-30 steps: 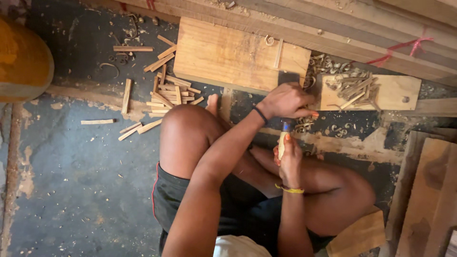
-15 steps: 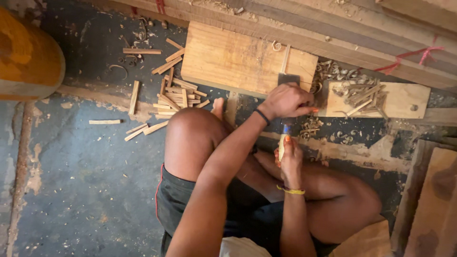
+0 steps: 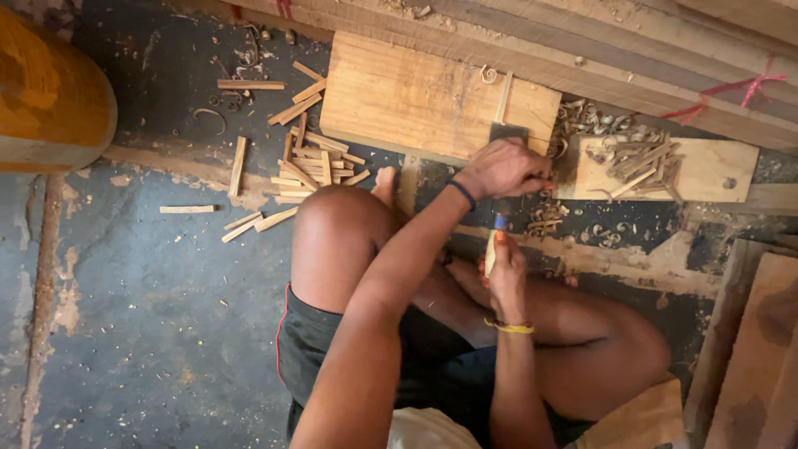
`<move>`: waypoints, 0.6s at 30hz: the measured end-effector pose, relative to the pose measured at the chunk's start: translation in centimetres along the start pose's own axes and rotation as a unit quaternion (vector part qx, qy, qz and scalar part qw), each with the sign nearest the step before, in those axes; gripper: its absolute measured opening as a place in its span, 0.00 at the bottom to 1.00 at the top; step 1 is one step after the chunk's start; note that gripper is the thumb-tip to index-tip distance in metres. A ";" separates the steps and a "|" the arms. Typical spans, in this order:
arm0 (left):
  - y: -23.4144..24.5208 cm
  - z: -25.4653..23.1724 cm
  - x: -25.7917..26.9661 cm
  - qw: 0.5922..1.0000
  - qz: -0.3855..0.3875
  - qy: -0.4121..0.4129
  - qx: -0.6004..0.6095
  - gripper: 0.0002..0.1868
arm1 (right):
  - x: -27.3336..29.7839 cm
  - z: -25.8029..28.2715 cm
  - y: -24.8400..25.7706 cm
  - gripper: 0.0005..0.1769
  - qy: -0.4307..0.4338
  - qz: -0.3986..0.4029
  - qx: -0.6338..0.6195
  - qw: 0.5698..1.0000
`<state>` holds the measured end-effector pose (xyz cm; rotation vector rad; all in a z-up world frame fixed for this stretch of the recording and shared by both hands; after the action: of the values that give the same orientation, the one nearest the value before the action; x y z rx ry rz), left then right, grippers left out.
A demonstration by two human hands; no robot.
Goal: The person sits on the floor and uses a chisel to carve small wooden sticks placed on a larger wooden block. They repeatedly strike the chisel to shape the wood, creating shavings that fall onto the floor.
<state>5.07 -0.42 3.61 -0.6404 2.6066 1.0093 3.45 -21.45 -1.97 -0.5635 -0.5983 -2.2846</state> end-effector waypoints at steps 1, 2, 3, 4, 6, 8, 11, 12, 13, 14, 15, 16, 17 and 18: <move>-0.1 0.0 -0.1 1.000 0.000 0.004 -0.002 0.11 | -0.1 0.0 0.1 0.20 -0.002 0.001 0.004 1.000; -0.2 0.1 -0.2 1.000 0.000 0.008 -0.004 0.11 | -0.3 0.1 0.2 0.20 -0.003 0.002 -0.005 1.000; -0.3 0.1 -0.1 1.000 -0.006 0.004 0.003 0.10 | -0.4 0.0 0.4 0.20 -0.007 0.002 -0.014 1.000; -0.4 0.1 -0.1 1.000 -0.011 0.000 0.009 0.09 | -0.4 0.0 0.6 0.20 -0.011 0.002 -0.022 1.000; -0.6 0.1 -0.1 1.000 -0.021 -0.007 0.016 0.08 | -0.4 0.3 0.9 0.19 0.000 0.020 -0.019 1.000; -0.7 -0.1 -0.2 0.999 -0.030 -0.012 0.016 0.09 | -0.4 0.6 0.9 0.20 0.012 0.030 -0.023 0.999; -0.3 -0.3 0.3 0.997 -0.074 -0.018 0.028 0.07 | -0.2 0.4 1.2 0.20 0.013 0.020 -0.036 0.999; -0.5 -0.6 0.3 0.997 -0.075 -0.017 0.025 0.08 | -0.2 0.4 1.5 0.20 0.004 0.011 -0.040 0.999; -0.3 -0.6 0.3 0.997 -0.076 -0.017 0.017 0.09 | -0.4 0.4 1.3 0.20 -0.003 0.007 -0.047 0.999; -0.1 -0.7 0.4 0.997 -0.076 -0.017 0.009 0.10 | -0.3 0.6 1.4 0.21 0.004 0.009 -0.038 0.999; 0.2 -0.9 0.3 0.996 -0.080 -0.035 0.011 0.10 | -0.1 0.8 1.5 0.21 0.013 0.010 -0.033 0.999; 0.5 -1.0 0.3 0.995 -0.084 -0.054 0.013 0.10 | 0.0 1.0 1.5 0.22 0.021 0.010 -0.027 0.999; 0.2 -1.5 0.2 0.993 -0.087 -0.074 0.021 0.09 | 0.1 1.0 1.7 0.21 0.027 0.010 -0.032 0.999; -0.1 -1.5 0.3 0.995 -0.076 -0.061 0.017 0.10 | 0.2 0.8 1.6 0.20 0.032 0.011 -0.037 0.999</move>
<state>4.74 -1.63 4.57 -0.7329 2.4246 0.9247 4.69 -22.17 -0.85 -0.5265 -0.4770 -2.3030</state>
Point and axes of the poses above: each hand's wrist, its own x-axis away from the middle knuckle, its own y-axis out of the back of the hand, z = x × y, the point moved 5 cm from there along -x, towards the middle knuckle, and after that the axes turned 1 degree about x, right-handed, at the moved point
